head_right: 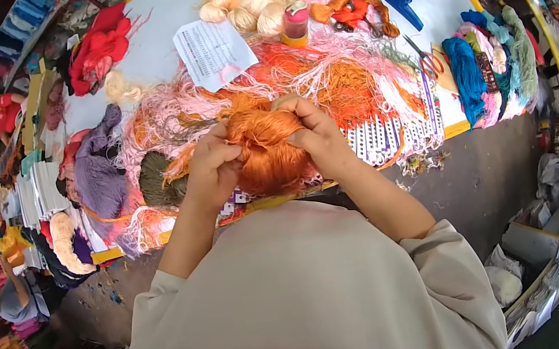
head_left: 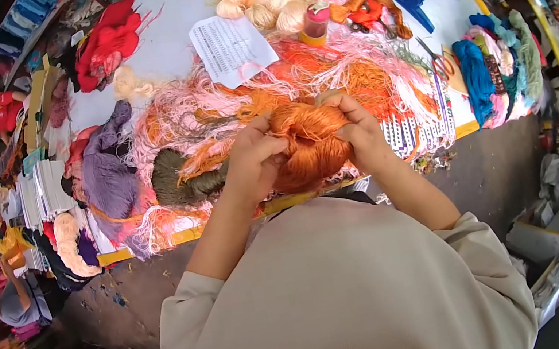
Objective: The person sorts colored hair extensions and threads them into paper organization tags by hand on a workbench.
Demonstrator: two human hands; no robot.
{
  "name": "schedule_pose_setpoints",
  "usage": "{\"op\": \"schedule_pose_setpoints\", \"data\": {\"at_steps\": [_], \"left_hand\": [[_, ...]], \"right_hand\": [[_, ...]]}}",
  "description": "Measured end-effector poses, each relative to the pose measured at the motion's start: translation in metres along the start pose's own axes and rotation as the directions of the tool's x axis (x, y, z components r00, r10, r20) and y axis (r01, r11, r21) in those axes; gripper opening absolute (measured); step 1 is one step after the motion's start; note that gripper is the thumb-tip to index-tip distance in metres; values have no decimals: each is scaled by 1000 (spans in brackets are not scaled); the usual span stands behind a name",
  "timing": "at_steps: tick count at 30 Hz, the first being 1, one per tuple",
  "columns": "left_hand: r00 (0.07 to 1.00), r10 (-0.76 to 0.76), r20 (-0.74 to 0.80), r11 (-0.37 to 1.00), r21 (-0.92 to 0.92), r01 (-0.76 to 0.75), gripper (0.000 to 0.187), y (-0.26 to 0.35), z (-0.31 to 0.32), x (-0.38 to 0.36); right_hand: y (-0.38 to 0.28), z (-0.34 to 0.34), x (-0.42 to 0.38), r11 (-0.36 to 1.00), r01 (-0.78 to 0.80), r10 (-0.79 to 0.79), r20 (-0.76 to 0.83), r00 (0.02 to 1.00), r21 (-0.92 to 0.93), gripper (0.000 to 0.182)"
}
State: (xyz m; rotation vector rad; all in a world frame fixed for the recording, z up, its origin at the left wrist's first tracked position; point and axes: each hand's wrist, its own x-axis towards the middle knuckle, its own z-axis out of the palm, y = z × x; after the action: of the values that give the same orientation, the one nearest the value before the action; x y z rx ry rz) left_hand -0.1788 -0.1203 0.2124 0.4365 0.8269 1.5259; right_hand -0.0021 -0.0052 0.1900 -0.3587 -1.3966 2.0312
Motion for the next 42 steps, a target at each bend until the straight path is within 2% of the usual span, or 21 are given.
{"op": "schedule_pose_setpoints", "data": {"at_steps": [4,6,7,9,10,15,17,18,19,20,22,23,25,30,32,33,34,36,37,39,42], "left_hand": [[999,-46,26,992,-118,49,46,11,-1,2],[994,-92,-55,960,260,103,49,6,-14,11],[992,-128,-12,966,223,127,51,5,-18,15],[994,-113,-3,980,166,112,49,0,-24,21],[995,-96,5,989,114,95,47,0,-25,26],[999,35,5,997,-68,-34,35,13,-21,49],[998,-23,-59,977,-212,10,31,17,-21,56],[996,-26,-90,983,-183,9,30,19,-20,58],[995,-27,-91,983,-183,9,30,17,-23,60],[991,-57,-121,998,-19,55,30,13,-28,62],[992,-42,-118,971,231,69,31,4,-26,63],[992,-43,-115,970,235,69,31,4,-28,64],[992,52,-115,919,395,-3,32,4,-32,67],[977,-14,-213,981,186,54,29,28,-26,65],[988,-111,-104,986,117,123,29,35,-34,66],[980,-200,15,979,50,199,29,37,-35,66],[978,-206,18,977,56,205,29,35,-32,64],[970,-231,-74,973,4,232,26,36,-20,64],[970,-233,-69,972,10,234,26,34,-23,68],[964,-247,98,968,-14,249,27,27,-32,70],[974,-222,35,959,187,212,31,30,-20,73]], "right_hand": [[-3,6,16,960,47,-37,39,999,-277,37],[0,7,20,972,8,0,37,999,-235,41],[3,7,19,971,5,3,32,999,-238,41],[8,7,20,938,-174,210,-92,973,300,46],[10,3,19,901,-168,216,-79,973,399,52],[16,-2,14,902,-93,171,-150,974,422,55],[16,-3,18,980,-159,182,-234,955,116,54],[2,2,24,890,14,-97,-158,983,-455,54],[-17,8,30,479,196,-288,57,956,-856,54],[-33,15,37,238,279,-322,196,926,-930,58],[-35,22,45,75,295,-212,274,938,-952,59],[-26,16,48,19,349,-257,333,907,-937,57],[-15,4,48,90,319,-280,284,917,-943,54],[3,-18,41,404,138,-371,-24,928,-904,36],[19,-22,43,861,-80,-138,-383,913,-502,36],[27,-22,47,991,-91,36,-461,886,-96,33],[29,-24,46,992,-87,34,-467,883,-93,33],[26,-27,44,926,-295,160,-464,871,-235,39],[23,-27,42,776,1,-207,-253,945,-631,47],[-13,-4,45,219,287,-353,199,914,-933,55],[8,-17,48,416,164,-345,12,939,-894,52]]}}
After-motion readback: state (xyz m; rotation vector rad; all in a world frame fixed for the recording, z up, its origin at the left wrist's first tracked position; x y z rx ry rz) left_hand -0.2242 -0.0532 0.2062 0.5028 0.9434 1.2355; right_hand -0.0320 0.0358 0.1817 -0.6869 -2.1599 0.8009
